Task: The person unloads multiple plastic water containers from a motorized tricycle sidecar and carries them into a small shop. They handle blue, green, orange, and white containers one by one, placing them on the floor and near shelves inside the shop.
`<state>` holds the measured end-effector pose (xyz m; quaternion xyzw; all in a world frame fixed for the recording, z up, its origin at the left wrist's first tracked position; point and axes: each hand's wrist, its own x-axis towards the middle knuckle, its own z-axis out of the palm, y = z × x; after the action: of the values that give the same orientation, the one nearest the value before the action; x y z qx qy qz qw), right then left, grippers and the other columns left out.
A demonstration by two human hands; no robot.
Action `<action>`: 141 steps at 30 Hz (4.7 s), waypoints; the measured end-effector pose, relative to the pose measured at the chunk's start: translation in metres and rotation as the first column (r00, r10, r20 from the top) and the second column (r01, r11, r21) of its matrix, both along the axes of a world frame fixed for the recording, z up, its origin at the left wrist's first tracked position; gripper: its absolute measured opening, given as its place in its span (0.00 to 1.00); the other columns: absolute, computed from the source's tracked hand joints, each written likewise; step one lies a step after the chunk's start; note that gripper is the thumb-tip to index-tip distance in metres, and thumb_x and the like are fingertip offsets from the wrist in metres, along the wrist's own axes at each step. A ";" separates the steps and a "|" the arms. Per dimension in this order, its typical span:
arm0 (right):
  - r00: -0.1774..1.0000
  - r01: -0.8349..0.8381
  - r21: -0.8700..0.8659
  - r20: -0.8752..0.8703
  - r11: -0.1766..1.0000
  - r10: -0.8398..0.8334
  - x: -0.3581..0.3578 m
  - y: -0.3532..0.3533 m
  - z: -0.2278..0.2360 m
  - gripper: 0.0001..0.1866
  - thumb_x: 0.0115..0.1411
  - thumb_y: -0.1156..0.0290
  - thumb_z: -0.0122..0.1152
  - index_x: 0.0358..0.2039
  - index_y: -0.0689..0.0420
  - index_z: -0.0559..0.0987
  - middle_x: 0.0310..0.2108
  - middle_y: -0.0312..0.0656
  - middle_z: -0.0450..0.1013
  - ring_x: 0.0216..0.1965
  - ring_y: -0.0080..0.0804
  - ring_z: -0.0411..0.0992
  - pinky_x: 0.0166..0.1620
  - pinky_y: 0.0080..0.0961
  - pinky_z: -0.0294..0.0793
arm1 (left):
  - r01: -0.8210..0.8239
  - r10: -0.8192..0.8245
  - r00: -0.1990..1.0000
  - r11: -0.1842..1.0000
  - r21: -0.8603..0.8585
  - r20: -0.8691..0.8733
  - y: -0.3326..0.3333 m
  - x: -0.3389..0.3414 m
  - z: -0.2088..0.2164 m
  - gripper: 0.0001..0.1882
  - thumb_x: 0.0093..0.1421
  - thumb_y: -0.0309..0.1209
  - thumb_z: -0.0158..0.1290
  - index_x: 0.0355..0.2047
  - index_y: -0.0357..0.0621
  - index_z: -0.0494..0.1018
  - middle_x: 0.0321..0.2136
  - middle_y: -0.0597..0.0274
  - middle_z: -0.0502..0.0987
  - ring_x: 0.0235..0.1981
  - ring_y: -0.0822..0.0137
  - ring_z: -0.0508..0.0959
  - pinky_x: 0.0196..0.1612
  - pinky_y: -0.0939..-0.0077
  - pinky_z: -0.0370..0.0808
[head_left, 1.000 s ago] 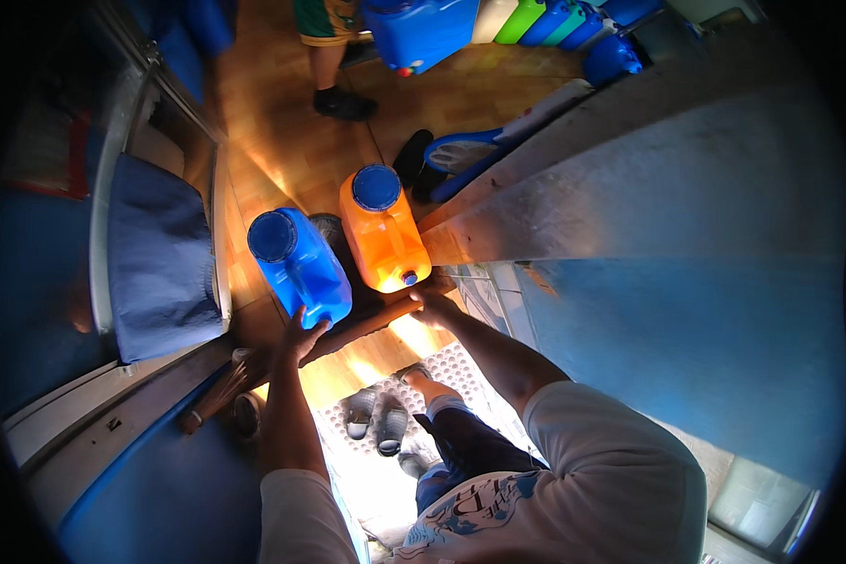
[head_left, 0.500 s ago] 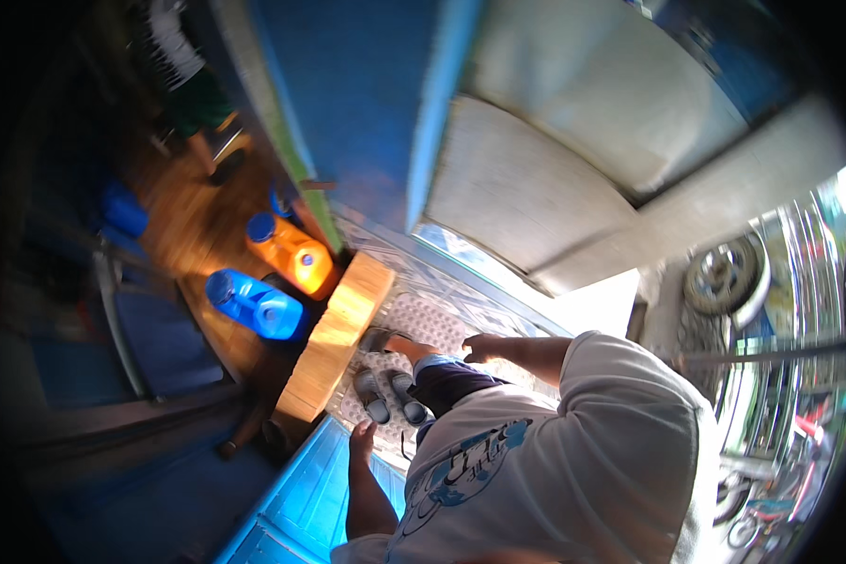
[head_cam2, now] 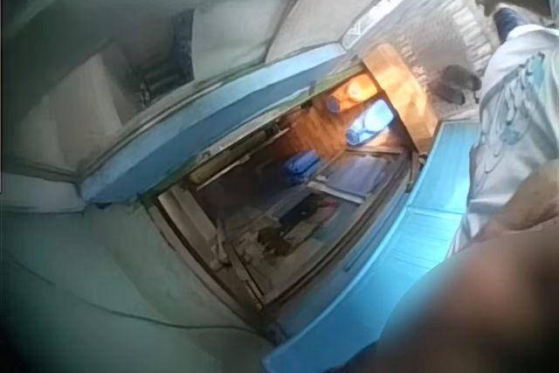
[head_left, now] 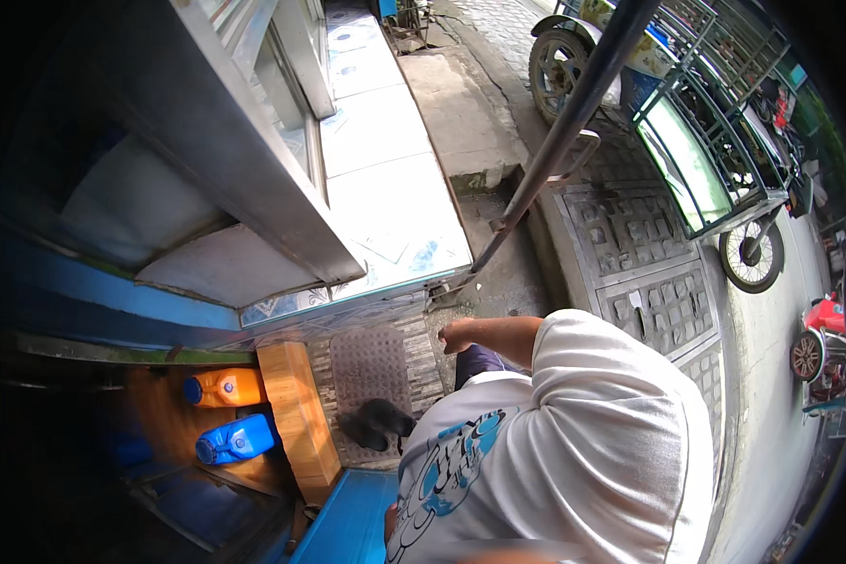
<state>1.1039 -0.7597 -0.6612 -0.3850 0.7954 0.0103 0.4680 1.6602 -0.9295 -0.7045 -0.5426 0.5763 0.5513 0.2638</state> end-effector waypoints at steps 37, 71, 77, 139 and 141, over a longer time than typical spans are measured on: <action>-0.590 0.387 -0.738 -0.659 0.552 -0.467 -0.640 0.822 0.326 0.26 0.55 0.53 0.60 0.53 0.49 0.74 0.58 0.45 0.66 0.59 0.43 0.63 0.60 0.41 0.59 | 0.558 -0.604 0.760 0.795 -0.237 -0.240 0.216 -0.728 0.140 0.32 0.58 0.49 0.57 0.54 0.39 0.67 0.45 0.57 0.75 0.44 0.65 0.74 0.46 0.71 0.72; -0.459 0.721 -0.201 -0.856 -0.663 -0.238 -0.855 0.846 0.323 0.38 0.63 0.44 0.44 0.67 0.52 0.54 0.64 0.59 0.54 0.66 0.57 0.51 0.65 0.47 0.53 | 0.677 -0.775 0.632 0.566 -0.470 -0.023 0.068 -1.721 0.251 0.33 0.55 0.47 0.58 0.51 0.31 0.70 0.45 0.48 0.78 0.47 0.59 0.77 0.51 0.69 0.72; -0.408 0.913 -0.209 -0.446 -0.351 -0.796 -0.947 0.678 0.224 0.37 0.55 0.56 0.61 0.60 0.66 0.64 0.57 0.67 0.61 0.62 0.60 0.57 0.62 0.42 0.60 | 0.479 -0.756 0.549 0.634 -0.607 -0.356 0.106 -1.947 0.344 0.30 0.57 0.46 0.57 0.53 0.38 0.70 0.47 0.48 0.76 0.49 0.60 0.76 0.51 0.69 0.71; -0.844 0.519 -0.457 -0.407 -0.722 -0.349 -1.882 0.753 0.763 0.30 0.56 0.66 0.62 0.58 0.59 0.67 0.33 0.37 0.70 0.35 0.23 0.69 0.38 0.23 0.69 | 0.973 -0.958 -0.198 -0.166 -0.160 -0.209 0.664 -3.100 0.248 0.17 0.58 0.45 0.58 0.40 0.46 0.75 0.23 0.73 0.72 0.19 0.77 0.68 0.19 0.81 0.64; -0.748 0.645 -0.455 -0.540 -0.614 -0.385 -1.915 0.789 0.773 0.30 0.55 0.63 0.62 0.57 0.60 0.68 0.30 0.40 0.71 0.31 0.27 0.70 0.38 0.26 0.70 | 0.962 -0.944 -0.269 -0.254 -0.099 -0.193 0.700 -3.123 0.244 0.16 0.57 0.45 0.58 0.39 0.48 0.75 0.24 0.73 0.71 0.21 0.76 0.69 0.21 0.80 0.65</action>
<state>-0.8109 0.0290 0.1118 0.6802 0.7217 -0.1230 -0.0364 -1.4631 -0.2300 -0.4607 0.1951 0.7762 0.2039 0.5637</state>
